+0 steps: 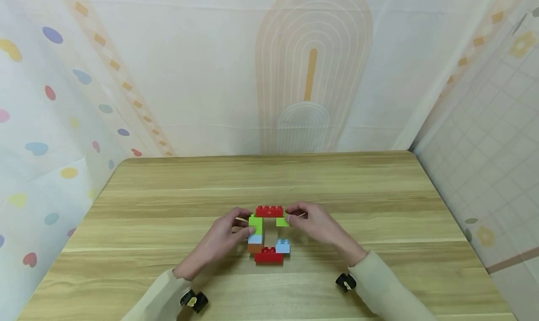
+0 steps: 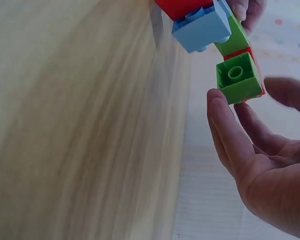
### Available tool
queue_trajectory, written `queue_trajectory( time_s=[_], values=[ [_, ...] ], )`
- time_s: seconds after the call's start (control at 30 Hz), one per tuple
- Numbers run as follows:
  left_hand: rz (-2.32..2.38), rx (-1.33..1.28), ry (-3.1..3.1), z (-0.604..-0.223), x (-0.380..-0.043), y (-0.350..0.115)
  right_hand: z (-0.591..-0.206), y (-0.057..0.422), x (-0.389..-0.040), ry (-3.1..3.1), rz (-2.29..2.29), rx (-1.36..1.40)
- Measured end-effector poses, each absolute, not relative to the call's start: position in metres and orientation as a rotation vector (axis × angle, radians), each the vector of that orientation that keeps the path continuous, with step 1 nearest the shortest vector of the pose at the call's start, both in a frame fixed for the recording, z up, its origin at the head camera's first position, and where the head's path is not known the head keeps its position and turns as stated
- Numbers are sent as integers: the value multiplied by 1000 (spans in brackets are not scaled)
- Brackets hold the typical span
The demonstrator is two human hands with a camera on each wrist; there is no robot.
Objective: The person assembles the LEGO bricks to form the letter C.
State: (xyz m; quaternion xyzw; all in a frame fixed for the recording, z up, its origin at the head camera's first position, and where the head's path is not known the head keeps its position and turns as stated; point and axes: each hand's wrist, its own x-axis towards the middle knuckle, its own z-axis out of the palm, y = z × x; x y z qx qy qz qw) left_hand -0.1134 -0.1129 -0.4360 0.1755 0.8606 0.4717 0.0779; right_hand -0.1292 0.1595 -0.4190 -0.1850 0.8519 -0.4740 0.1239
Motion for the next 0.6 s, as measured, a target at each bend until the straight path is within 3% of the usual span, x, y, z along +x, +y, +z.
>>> queue_trajectory(
  time_s=[0.6],
  values=[
    [1323,375,2587,-443,-127,-118,-431,148,-146,2386,-1332,-488]
  ],
)
